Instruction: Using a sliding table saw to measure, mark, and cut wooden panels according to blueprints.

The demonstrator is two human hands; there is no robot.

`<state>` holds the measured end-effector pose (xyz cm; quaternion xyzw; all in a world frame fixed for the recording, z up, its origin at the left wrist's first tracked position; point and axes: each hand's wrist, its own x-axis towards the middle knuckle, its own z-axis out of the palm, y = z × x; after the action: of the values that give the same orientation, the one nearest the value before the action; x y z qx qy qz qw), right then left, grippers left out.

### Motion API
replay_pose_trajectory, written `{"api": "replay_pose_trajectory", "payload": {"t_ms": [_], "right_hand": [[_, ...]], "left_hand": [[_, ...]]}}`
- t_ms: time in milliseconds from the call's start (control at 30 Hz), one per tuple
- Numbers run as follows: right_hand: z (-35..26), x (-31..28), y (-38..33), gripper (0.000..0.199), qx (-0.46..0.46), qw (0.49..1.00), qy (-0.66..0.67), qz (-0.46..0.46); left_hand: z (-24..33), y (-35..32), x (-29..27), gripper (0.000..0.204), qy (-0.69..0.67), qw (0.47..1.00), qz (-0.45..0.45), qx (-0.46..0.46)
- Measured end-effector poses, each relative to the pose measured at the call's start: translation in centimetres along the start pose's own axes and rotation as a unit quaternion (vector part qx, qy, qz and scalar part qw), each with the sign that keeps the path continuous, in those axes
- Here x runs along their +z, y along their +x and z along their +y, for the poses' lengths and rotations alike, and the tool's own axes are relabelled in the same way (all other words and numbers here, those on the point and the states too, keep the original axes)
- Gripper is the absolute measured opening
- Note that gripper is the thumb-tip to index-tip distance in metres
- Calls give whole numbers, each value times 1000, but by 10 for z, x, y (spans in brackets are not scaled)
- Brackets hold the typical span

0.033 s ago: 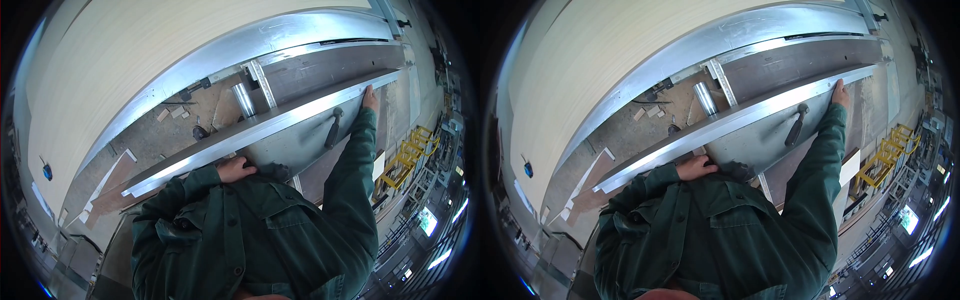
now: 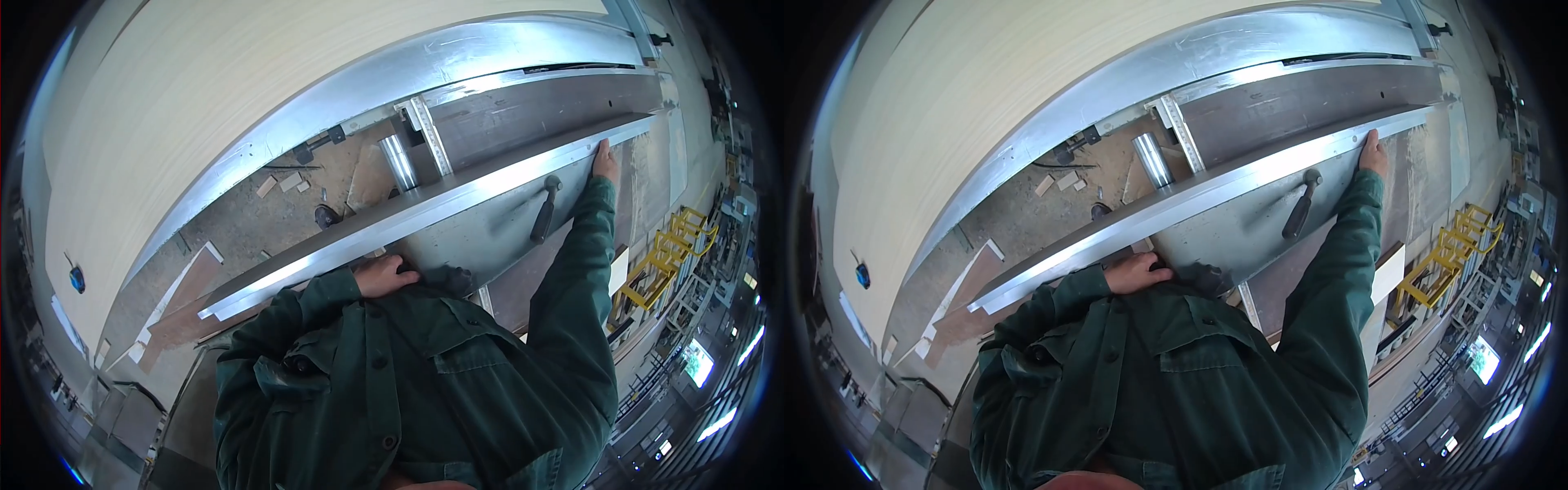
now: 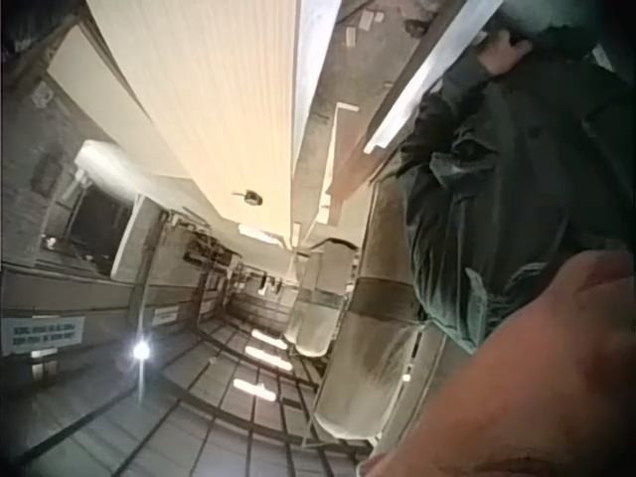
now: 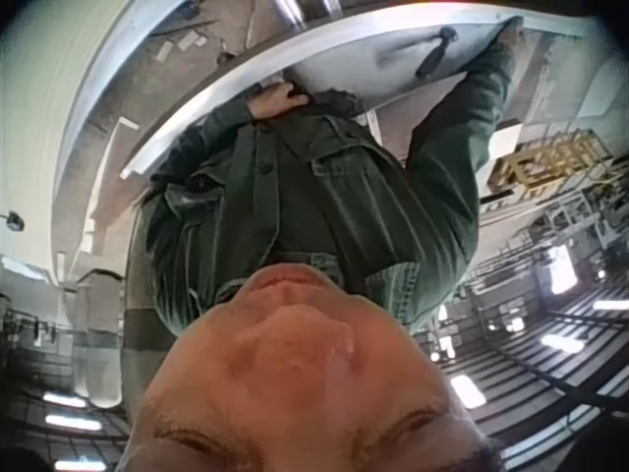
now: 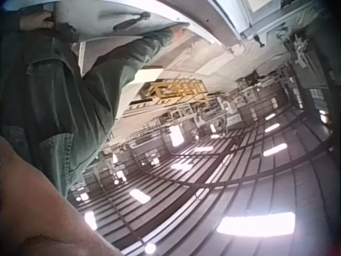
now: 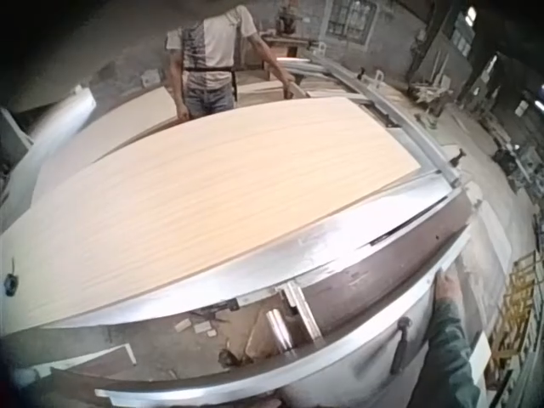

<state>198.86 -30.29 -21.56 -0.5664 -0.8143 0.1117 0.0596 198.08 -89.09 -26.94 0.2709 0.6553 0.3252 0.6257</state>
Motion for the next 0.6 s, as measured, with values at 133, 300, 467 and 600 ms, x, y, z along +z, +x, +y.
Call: {"api": "replay_pose_trajectory", "payload": {"t_ms": [133,300,467,600], "right_hand": [[3,1,5,83,-3,1000,19,4],[-19,2,15,82,-15,1000,-5,18],[-4,4,8,82,-5,1000,1,12],[-38,-1,-26,78,16,999,13,28]], "left_hand": [[7,-1,-4,73,0,1000,0,-6],[10,9,-13,73,-5,1000,20,7],[-1,3,-13,70,-19,999,22,37],[-15,6,-24,66,-14,999,21,27]]}}
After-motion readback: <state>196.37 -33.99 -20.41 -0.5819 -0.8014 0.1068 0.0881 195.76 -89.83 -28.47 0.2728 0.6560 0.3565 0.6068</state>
